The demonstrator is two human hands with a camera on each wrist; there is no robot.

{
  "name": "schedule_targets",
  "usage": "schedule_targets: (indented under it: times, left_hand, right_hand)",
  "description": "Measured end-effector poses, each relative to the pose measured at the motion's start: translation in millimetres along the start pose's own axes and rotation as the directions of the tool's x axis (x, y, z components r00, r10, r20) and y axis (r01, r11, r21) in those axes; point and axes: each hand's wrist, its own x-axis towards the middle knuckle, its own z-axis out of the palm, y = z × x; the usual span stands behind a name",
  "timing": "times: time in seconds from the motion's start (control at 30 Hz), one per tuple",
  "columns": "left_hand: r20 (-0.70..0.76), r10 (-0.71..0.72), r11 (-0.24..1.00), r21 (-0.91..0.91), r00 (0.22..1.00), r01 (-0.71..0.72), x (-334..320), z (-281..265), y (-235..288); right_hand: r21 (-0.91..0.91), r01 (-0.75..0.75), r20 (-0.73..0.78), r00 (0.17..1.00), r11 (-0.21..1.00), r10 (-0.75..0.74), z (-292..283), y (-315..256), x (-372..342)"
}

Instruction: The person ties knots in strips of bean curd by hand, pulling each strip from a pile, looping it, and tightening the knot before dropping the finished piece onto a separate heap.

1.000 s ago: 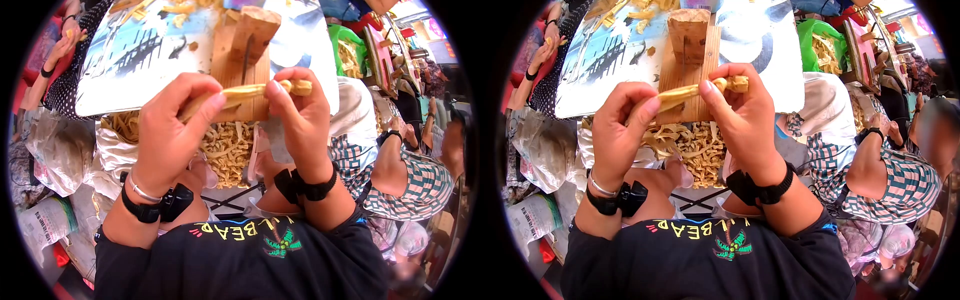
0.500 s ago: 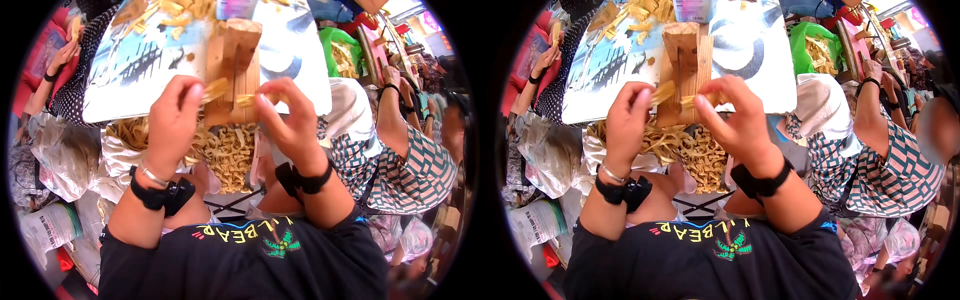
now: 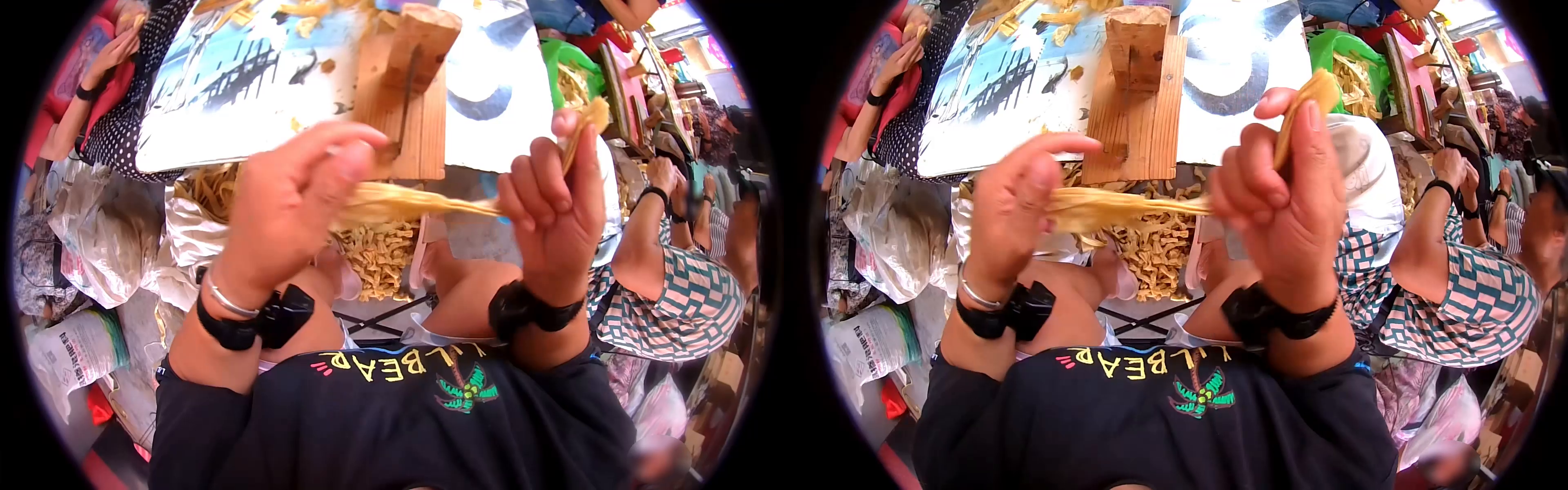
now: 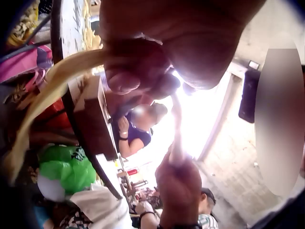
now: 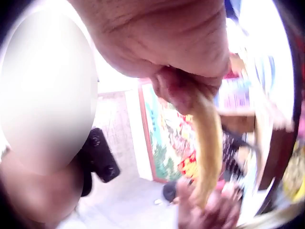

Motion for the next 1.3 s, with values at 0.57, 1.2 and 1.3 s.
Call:
schedule_targets:
  times: [0.57, 1.2, 1.3]
  left_hand:
    - [0.035, 0.184, 0.983, -0.016, 0.982, -0.183, 1, 3, 2]
    - [0.092, 0.101, 0.909, -0.414, 0.991, -0.055, 1, 11, -13]
    - [0.067, 0.157, 0.955, -0.264, 0.985, -0.134, -15, 22, 2]
  right_hand:
    - [-0.507, -0.398, 0.125, 0.844, 0.764, 0.522, 31, 37, -3]
    - [-0.882, 0.185, 0.218, 0.976, 0.433, 0.027, 18, 41, -3]
    - [-0.952, 0.111, 0.084, 0.991, 0.284, -0.104, 15, 48, -14]
